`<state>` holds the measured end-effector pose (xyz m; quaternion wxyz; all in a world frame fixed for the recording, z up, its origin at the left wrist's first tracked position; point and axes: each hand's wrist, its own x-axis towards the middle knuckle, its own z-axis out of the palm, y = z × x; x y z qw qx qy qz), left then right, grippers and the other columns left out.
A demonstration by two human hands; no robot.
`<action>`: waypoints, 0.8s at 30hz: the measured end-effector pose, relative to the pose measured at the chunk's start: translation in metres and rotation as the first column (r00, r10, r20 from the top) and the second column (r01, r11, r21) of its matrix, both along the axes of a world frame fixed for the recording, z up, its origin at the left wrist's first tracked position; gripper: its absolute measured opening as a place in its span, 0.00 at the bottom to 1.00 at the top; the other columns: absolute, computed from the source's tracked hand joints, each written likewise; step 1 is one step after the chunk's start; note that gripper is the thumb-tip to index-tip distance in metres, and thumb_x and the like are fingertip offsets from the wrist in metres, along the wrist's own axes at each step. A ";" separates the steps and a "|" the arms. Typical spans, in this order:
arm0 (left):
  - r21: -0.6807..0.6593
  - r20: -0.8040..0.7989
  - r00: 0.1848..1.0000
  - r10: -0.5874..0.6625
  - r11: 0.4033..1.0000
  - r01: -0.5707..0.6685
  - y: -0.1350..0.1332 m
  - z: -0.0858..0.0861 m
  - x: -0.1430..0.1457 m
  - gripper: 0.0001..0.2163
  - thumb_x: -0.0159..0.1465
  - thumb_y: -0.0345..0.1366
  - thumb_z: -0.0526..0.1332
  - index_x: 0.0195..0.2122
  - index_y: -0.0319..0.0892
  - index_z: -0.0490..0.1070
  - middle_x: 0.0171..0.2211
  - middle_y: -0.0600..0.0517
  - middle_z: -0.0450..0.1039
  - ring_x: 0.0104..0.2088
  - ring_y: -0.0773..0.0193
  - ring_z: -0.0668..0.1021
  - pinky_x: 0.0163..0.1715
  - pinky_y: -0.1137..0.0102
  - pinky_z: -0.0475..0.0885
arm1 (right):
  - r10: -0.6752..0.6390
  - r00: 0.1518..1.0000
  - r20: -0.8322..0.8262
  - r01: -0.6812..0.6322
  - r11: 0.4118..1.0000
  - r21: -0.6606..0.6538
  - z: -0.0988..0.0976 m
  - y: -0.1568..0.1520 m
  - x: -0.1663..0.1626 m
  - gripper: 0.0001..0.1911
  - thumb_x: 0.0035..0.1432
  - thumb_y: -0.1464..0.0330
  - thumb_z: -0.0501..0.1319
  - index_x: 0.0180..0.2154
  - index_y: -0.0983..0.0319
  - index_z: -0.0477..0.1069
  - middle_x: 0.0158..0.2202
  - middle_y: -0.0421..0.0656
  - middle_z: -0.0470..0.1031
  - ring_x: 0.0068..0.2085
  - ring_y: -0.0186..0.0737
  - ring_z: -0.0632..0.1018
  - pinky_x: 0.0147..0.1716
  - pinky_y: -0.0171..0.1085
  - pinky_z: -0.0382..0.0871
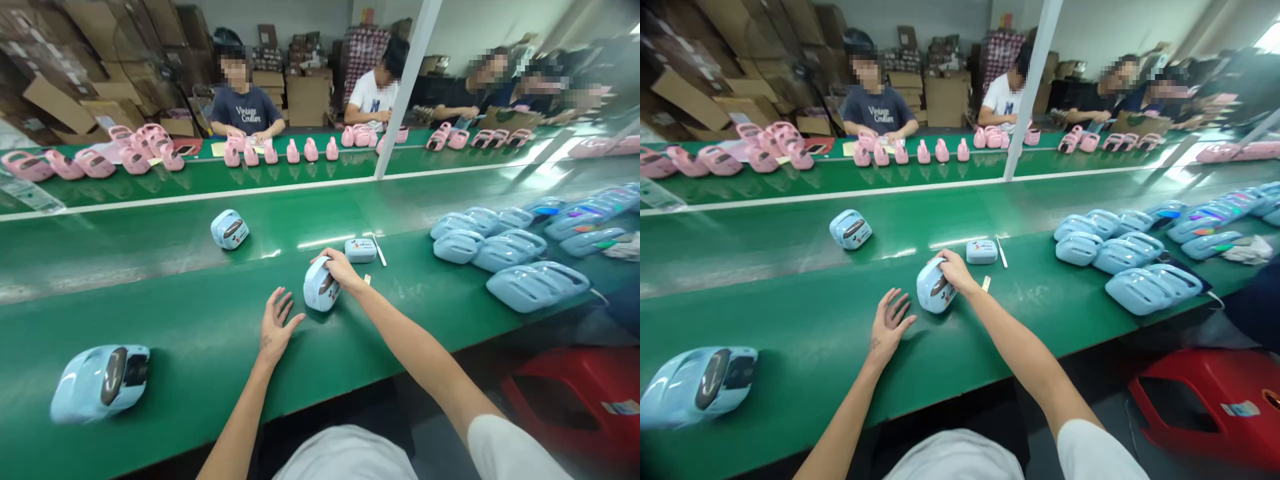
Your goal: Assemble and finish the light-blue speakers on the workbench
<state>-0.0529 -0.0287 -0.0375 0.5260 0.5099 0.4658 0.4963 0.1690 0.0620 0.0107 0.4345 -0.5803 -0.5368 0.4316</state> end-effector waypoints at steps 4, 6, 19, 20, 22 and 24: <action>-0.006 -0.017 1.000 0.013 1.000 -0.013 0.003 -0.007 -0.002 0.32 0.58 0.51 0.74 0.60 0.50 0.67 0.65 0.41 0.71 0.64 0.44 0.78 0.64 0.48 0.76 | -0.160 0.979 0.128 0.163 0.986 -0.017 0.026 0.080 -0.015 0.21 0.71 0.59 0.65 0.59 0.62 0.73 0.59 0.49 0.77 0.54 0.48 0.81 0.52 0.52 0.80; -0.007 -0.033 0.999 0.001 1.000 -0.001 0.003 -0.005 -0.003 0.29 0.58 0.51 0.73 0.58 0.47 0.70 0.59 0.42 0.75 0.61 0.46 0.81 0.62 0.49 0.78 | -0.194 0.963 0.186 0.198 0.980 -0.005 0.035 0.104 -0.023 0.22 0.71 0.59 0.66 0.61 0.61 0.72 0.61 0.50 0.75 0.55 0.49 0.80 0.54 0.53 0.80; 0.052 -0.162 0.986 -0.050 0.997 0.059 0.014 -0.015 -0.009 0.20 0.59 0.53 0.72 0.46 0.46 0.79 0.44 0.46 0.83 0.48 0.50 0.86 0.56 0.54 0.81 | -0.213 0.799 0.562 0.072 0.962 0.263 0.064 0.060 0.083 0.27 0.59 0.73 0.72 0.60 0.60 0.76 0.64 0.47 0.76 0.65 0.44 0.75 0.69 0.42 0.67; 0.068 -0.184 0.981 -0.062 0.995 0.076 0.015 -0.017 -0.010 0.19 0.60 0.53 0.72 0.46 0.46 0.79 0.44 0.46 0.83 0.47 0.51 0.86 0.55 0.54 0.82 | -0.248 0.758 0.603 0.096 0.957 0.273 0.069 0.048 0.111 0.26 0.58 0.75 0.70 0.59 0.61 0.77 0.65 0.48 0.75 0.67 0.46 0.74 0.70 0.43 0.65; 0.104 -0.234 0.969 -0.084 0.988 0.110 0.018 -0.019 -0.009 0.17 0.61 0.52 0.70 0.45 0.46 0.80 0.43 0.46 0.83 0.45 0.52 0.86 0.53 0.55 0.83 | -0.333 0.656 0.678 0.186 0.941 0.283 0.079 0.021 0.168 0.25 0.58 0.78 0.67 0.57 0.65 0.77 0.65 0.54 0.75 0.67 0.51 0.73 0.71 0.48 0.64; 0.141 -0.286 0.954 -0.093 0.980 0.138 0.020 -0.018 -0.008 0.16 0.62 0.50 0.69 0.44 0.45 0.81 0.42 0.46 0.83 0.43 0.52 0.86 0.50 0.57 0.84 | -0.405 0.534 0.742 0.289 0.912 0.290 0.090 -0.006 0.221 0.23 0.59 0.79 0.65 0.57 0.68 0.77 0.63 0.59 0.75 0.66 0.56 0.74 0.69 0.53 0.66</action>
